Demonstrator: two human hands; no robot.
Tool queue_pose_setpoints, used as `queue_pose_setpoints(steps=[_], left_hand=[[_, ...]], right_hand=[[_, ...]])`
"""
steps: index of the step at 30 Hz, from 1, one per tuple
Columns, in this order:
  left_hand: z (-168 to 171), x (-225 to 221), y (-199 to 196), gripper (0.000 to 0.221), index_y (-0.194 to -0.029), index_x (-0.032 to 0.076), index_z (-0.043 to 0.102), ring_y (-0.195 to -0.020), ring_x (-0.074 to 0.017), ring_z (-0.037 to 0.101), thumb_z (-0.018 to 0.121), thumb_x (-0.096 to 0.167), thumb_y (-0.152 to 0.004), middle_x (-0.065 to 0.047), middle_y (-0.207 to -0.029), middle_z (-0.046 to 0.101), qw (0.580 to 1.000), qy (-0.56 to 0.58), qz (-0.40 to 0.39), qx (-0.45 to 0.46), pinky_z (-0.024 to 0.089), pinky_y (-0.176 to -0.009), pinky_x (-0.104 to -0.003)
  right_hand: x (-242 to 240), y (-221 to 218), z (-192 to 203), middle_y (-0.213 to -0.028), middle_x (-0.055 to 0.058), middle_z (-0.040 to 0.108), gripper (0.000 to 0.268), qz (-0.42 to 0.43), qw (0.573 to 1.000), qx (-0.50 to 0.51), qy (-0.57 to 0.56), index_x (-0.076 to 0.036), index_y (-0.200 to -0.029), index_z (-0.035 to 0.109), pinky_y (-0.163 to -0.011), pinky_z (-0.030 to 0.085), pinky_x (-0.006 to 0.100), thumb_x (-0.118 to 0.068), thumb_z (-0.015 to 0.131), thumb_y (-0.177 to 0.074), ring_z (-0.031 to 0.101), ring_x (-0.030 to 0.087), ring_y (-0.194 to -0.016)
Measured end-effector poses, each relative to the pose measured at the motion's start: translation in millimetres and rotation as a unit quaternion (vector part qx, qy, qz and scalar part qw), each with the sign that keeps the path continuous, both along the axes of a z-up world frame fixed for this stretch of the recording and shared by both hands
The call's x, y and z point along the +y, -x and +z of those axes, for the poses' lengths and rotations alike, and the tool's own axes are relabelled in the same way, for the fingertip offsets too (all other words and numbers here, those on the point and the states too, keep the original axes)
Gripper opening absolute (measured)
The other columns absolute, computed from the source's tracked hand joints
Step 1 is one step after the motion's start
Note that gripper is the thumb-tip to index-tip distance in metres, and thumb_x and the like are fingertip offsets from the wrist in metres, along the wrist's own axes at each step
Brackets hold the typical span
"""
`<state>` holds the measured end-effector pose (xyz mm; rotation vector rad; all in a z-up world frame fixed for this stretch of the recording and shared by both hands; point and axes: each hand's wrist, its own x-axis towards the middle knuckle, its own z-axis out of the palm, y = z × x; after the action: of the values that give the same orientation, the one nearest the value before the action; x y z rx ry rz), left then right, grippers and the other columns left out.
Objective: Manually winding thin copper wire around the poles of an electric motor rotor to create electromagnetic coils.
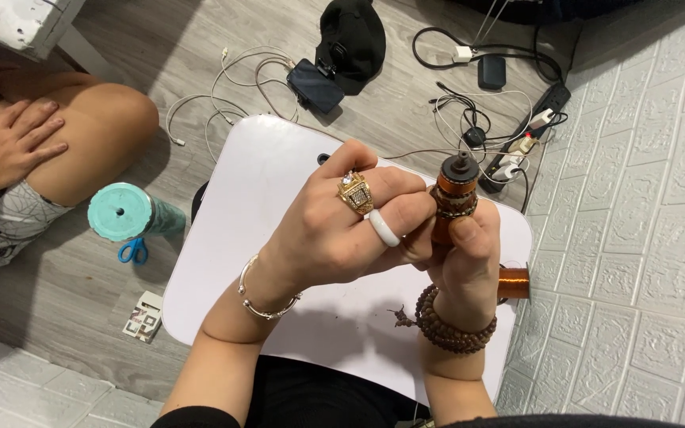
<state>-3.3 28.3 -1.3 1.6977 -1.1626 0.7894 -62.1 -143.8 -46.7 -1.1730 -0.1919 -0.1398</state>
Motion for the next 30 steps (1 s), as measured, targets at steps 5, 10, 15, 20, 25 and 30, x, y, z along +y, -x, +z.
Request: queue_pose_setpoints(steps=[5, 10, 15, 20, 25, 30], left_hand=[[2.6, -1.2, -0.5, 0.015, -0.092, 0.004, 0.067, -0.073, -0.0159, 0.062, 0.081, 0.003, -0.085, -0.005, -0.090, 0.071, 1.000, 0.014, -0.007, 0.016, 0.049, -0.077, -0.034], [3.4, -2.6, -0.4, 0.020, -0.096, 0.006, 0.068, -0.074, -0.0149, 0.064, 0.084, 0.000, -0.085, -0.005, -0.095, 0.072, 0.999, 0.041, -0.017, 0.031, 0.053, -0.075, -0.031], [1.9, -5.2, -0.9, 0.025, -0.100, 0.009, 0.072, -0.076, -0.0119, 0.062, 0.089, 0.004, -0.081, -0.003, -0.098, 0.071, 0.998, 0.031, -0.030, 0.040, 0.051, -0.075, -0.029], [-5.8, -9.1, -1.3, 0.025, -0.100, 0.010, 0.074, -0.075, -0.0109, 0.062, 0.090, 0.004, -0.081, -0.002, -0.097, 0.072, 0.998, 0.037, -0.028, 0.030, 0.051, -0.073, -0.029], [-3.2, -9.3, -0.6, 0.023, -0.100, 0.010, 0.074, -0.074, -0.0107, 0.060, 0.087, 0.003, -0.082, -0.002, -0.095, 0.073, 0.999, 0.032, -0.022, 0.018, 0.050, -0.072, -0.030], [-4.9, -9.2, -0.4, 0.021, -0.101, 0.008, 0.076, -0.071, -0.0110, 0.059, 0.085, 0.003, -0.083, -0.004, -0.097, 0.073, 0.999, 0.029, -0.026, 0.014, 0.049, -0.072, -0.030]], right_hand=[[-0.3, -3.8, 3.6, -0.056, 0.000, 0.050, 0.045, 0.013, 1.000, 0.006, -0.018, 0.002, -0.090, 0.060, -0.034, 0.023, 0.021, -0.043, 0.064, -0.094, 0.033, 0.005, -0.041], [-1.3, -8.1, 5.7, -0.059, 0.001, 0.048, 0.040, 0.118, 0.984, 0.005, -0.136, 0.000, -0.099, 0.061, -0.034, 0.018, 0.020, -0.040, 0.064, -0.098, 0.025, 0.003, -0.042], [-8.1, -2.1, -8.2, -0.052, -0.004, 0.036, 0.041, 0.130, 0.973, 0.055, -0.183, -0.005, -0.096, 0.059, -0.033, 0.013, 0.022, -0.046, 0.054, -0.098, 0.018, 0.004, -0.039], [-4.4, -5.9, -1.9, -0.054, -0.004, 0.036, 0.043, 0.171, 0.967, 0.026, -0.190, -0.003, -0.095, 0.057, -0.033, 0.015, 0.021, -0.045, 0.054, -0.099, 0.020, 0.004, -0.041], [-4.9, -4.6, -2.0, -0.054, -0.003, 0.038, 0.043, 0.162, 0.968, 0.026, -0.188, -0.002, -0.096, 0.058, -0.033, 0.017, 0.021, -0.045, 0.055, -0.099, 0.023, 0.005, -0.041], [-4.2, -3.3, -1.7, -0.053, -0.003, 0.037, 0.044, 0.148, 0.972, 0.029, -0.181, -0.003, -0.101, 0.060, -0.033, 0.016, 0.021, -0.046, 0.052, -0.100, 0.020, 0.004, -0.042]])
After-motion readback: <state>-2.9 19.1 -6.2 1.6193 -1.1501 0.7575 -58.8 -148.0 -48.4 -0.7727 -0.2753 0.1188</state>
